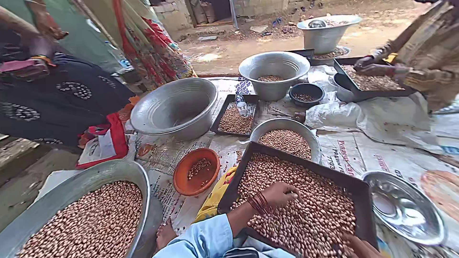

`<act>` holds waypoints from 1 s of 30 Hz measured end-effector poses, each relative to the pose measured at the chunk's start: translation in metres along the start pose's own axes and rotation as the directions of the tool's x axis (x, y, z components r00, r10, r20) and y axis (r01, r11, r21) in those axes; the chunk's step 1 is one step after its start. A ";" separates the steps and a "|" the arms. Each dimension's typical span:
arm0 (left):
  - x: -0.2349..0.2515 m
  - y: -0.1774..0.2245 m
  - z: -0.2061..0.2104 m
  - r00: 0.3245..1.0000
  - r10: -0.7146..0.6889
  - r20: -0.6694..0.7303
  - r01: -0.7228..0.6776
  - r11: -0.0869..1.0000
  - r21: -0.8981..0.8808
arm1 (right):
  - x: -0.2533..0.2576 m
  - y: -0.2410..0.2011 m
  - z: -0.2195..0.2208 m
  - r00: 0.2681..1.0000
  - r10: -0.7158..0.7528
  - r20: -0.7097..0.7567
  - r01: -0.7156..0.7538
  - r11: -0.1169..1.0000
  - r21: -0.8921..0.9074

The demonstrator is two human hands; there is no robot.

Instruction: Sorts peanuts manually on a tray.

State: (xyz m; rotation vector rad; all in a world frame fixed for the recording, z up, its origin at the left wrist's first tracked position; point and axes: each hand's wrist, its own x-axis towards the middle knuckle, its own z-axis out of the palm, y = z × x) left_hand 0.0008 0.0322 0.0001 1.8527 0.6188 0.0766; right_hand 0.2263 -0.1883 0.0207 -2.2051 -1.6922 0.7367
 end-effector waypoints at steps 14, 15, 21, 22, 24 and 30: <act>-0.002 0.008 0.046 0.998 0.015 0.064 -0.035 0.945 0.326 | -0.024 -0.018 0.014 0.979 0.189 -0.074 -0.184 0.981 0.068; -0.001 0.012 0.052 0.996 0.030 0.089 -0.060 0.927 0.369 | -0.022 -0.020 0.015 0.978 0.207 -0.036 -0.204 0.977 0.064; 0.008 0.019 0.077 0.975 0.051 0.215 -0.172 0.785 0.596 | -0.019 -0.022 0.018 0.976 0.194 0.096 -0.194 0.981 -0.010; 0.009 0.018 0.080 0.975 0.047 0.219 -0.177 0.758 0.627 | -0.017 -0.024 0.018 0.969 0.197 0.149 -0.193 0.980 -0.036; 0.008 0.016 0.085 0.977 0.074 0.199 -0.192 0.715 0.673 | -0.013 -0.028 0.019 0.943 0.204 0.263 -0.179 0.977 -0.114; 0.003 0.011 0.087 0.981 0.077 0.181 -0.184 0.681 0.709 | -0.004 -0.030 0.033 0.914 0.194 0.356 -0.105 0.962 -0.253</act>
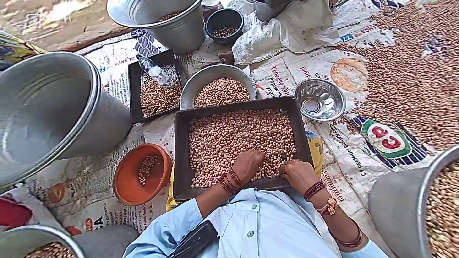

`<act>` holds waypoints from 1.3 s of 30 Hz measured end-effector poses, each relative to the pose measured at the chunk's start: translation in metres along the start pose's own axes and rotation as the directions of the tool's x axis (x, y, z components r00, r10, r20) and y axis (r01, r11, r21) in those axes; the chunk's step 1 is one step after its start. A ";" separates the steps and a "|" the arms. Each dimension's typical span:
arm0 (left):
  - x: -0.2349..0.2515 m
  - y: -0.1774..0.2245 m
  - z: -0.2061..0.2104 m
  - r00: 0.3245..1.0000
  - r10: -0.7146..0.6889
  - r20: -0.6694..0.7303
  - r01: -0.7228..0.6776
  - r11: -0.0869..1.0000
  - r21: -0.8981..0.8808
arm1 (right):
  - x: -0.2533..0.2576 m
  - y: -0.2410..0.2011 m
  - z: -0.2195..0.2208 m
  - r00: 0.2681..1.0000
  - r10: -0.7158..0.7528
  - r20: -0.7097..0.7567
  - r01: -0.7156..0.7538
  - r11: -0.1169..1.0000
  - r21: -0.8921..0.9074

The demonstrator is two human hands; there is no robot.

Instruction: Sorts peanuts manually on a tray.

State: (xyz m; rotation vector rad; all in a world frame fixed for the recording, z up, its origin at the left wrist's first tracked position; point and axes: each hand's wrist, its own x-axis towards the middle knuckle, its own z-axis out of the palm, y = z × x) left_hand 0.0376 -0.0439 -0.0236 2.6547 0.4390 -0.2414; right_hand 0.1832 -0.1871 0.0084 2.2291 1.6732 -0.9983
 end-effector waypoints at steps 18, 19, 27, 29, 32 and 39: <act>0.005 -0.031 -0.027 0.976 -0.211 -0.055 0.145 0.819 -0.556 | 0.035 -0.006 0.007 0.782 -0.114 -0.612 0.241 0.962 0.129; 0.007 -0.027 -0.027 0.980 -0.184 -0.081 0.124 0.870 -0.478 | 0.041 -0.009 0.009 0.790 -0.122 -0.601 0.230 0.967 0.106; 0.016 -0.013 -0.013 0.992 -0.087 -0.087 0.079 0.993 -0.092 | 0.047 -0.018 0.013 0.815 -0.089 -0.573 0.151 0.987 0.061; 0.016 -0.011 -0.010 0.995 -0.063 -0.071 0.059 0.996 -0.064 | 0.047 -0.019 0.018 0.805 -0.098 -0.585 0.148 0.988 0.038; 0.015 -0.012 -0.010 0.998 -0.044 -0.037 0.040 0.995 -0.094 | 0.048 -0.019 0.022 0.773 -0.116 -0.624 0.156 0.988 0.010; 0.019 -0.052 -0.048 0.961 -0.239 -0.139 0.061 0.673 -0.737 | 0.044 -0.021 0.011 0.891 -0.040 -0.452 0.093 0.991 0.096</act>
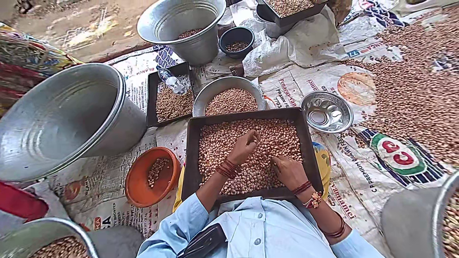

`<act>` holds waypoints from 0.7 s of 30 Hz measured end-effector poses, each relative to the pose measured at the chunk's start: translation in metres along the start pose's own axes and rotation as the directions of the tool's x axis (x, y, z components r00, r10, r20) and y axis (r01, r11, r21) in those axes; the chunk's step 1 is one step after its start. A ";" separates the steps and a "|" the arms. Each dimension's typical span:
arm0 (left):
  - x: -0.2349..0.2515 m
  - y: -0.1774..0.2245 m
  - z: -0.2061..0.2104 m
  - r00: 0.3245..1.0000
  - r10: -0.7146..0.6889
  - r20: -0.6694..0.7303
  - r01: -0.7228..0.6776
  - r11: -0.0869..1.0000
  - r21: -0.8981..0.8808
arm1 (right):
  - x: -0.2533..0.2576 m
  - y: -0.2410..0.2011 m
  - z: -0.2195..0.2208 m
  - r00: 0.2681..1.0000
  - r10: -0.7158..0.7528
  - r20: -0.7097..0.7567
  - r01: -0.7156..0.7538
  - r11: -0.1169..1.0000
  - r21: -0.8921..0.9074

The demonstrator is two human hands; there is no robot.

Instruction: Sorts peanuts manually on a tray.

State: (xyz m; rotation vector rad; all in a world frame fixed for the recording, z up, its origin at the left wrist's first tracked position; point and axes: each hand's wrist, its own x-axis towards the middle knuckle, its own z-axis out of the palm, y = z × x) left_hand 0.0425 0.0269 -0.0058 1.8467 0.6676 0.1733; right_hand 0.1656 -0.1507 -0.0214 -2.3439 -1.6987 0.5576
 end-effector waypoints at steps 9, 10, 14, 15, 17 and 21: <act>0.013 0.013 0.022 0.999 0.034 0.020 -0.039 0.830 0.557 | 0.022 0.024 -0.032 0.967 0.189 -0.172 -0.091 0.884 0.458; 0.014 0.012 0.025 0.999 0.036 0.032 -0.048 0.808 0.587 | 0.028 0.025 -0.036 0.968 0.184 -0.168 -0.096 0.898 0.430; 0.014 0.009 0.015 0.999 0.035 0.007 -0.034 0.891 0.452 | 0.051 0.021 -0.044 0.992 0.120 -0.048 -0.109 0.974 0.198; 0.014 0.004 0.008 0.998 0.042 -0.044 -0.025 0.944 0.329 | 0.055 0.019 -0.044 0.994 0.109 -0.024 -0.104 0.981 0.161; 0.013 -0.001 -0.009 0.992 -0.007 -0.125 0.020 0.994 0.103 | 0.058 0.017 -0.043 0.996 0.085 -0.023 -0.082 0.990 0.119; 0.010 0.002 -0.014 0.989 -0.018 -0.148 0.049 0.976 0.213 | 0.059 0.015 -0.038 0.997 0.071 0.009 -0.071 0.994 0.087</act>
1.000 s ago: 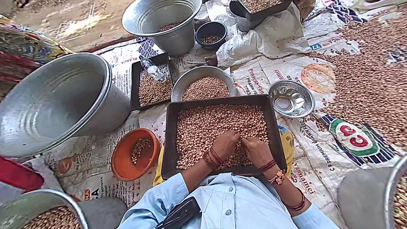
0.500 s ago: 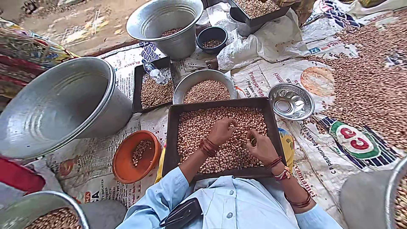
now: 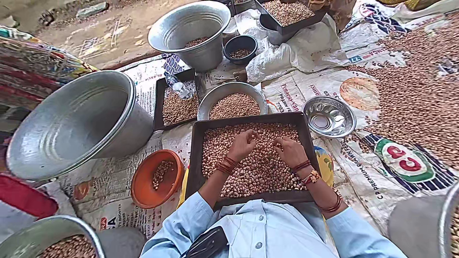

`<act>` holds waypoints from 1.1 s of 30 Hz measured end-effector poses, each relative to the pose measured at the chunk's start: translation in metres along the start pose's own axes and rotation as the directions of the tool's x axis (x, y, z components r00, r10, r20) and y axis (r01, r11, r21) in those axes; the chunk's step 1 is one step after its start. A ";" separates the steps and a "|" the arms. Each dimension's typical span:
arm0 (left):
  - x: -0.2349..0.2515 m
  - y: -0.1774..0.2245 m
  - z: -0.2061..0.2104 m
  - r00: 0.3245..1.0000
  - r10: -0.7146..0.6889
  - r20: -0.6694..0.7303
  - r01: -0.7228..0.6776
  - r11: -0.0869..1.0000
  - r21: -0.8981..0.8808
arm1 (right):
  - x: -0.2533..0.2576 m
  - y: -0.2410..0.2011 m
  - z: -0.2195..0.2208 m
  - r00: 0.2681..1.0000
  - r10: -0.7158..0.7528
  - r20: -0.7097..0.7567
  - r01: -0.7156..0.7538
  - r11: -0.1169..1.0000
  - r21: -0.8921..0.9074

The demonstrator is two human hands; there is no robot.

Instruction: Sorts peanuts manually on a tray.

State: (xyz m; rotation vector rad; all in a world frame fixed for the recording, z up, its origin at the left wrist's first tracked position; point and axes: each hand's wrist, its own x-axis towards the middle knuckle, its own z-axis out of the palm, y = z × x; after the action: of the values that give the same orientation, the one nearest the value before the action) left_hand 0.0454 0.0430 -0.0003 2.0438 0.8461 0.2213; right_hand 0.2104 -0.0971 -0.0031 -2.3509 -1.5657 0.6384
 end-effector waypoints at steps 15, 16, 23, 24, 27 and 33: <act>0.003 -0.004 -0.023 0.979 -0.140 -0.149 0.127 0.988 -0.091 | -0.009 0.038 -0.016 0.979 0.130 -0.160 0.111 0.322 0.940; 0.004 -0.001 -0.020 0.980 -0.117 -0.162 0.120 0.993 0.014 | -0.008 0.038 -0.019 0.975 0.165 -0.150 0.086 0.344 0.935; 0.006 0.009 0.004 0.995 -0.088 -0.037 0.096 0.905 0.414 | 0.011 0.012 -0.026 0.983 0.091 -0.159 -0.012 0.897 0.443; 0.005 0.008 0.002 0.996 -0.090 -0.030 0.094 0.912 0.400 | 0.016 0.003 -0.025 0.986 0.059 -0.153 0.005 0.921 0.389; -0.005 0.003 -0.015 0.991 -0.090 -0.096 0.114 0.951 0.288 | 0.036 -0.019 -0.020 0.994 -0.008 -0.105 0.036 0.964 0.264; -0.077 -0.044 -0.110 0.841 -0.135 -0.524 0.341 0.884 0.319 | 0.060 -0.034 -0.006 0.999 -0.038 -0.016 0.038 0.998 0.046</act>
State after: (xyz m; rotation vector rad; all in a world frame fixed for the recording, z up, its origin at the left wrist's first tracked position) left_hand -0.0825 0.0835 0.0420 2.2624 1.5724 0.4697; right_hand 0.2053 -0.0280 0.0041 -2.2815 -1.5682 0.6403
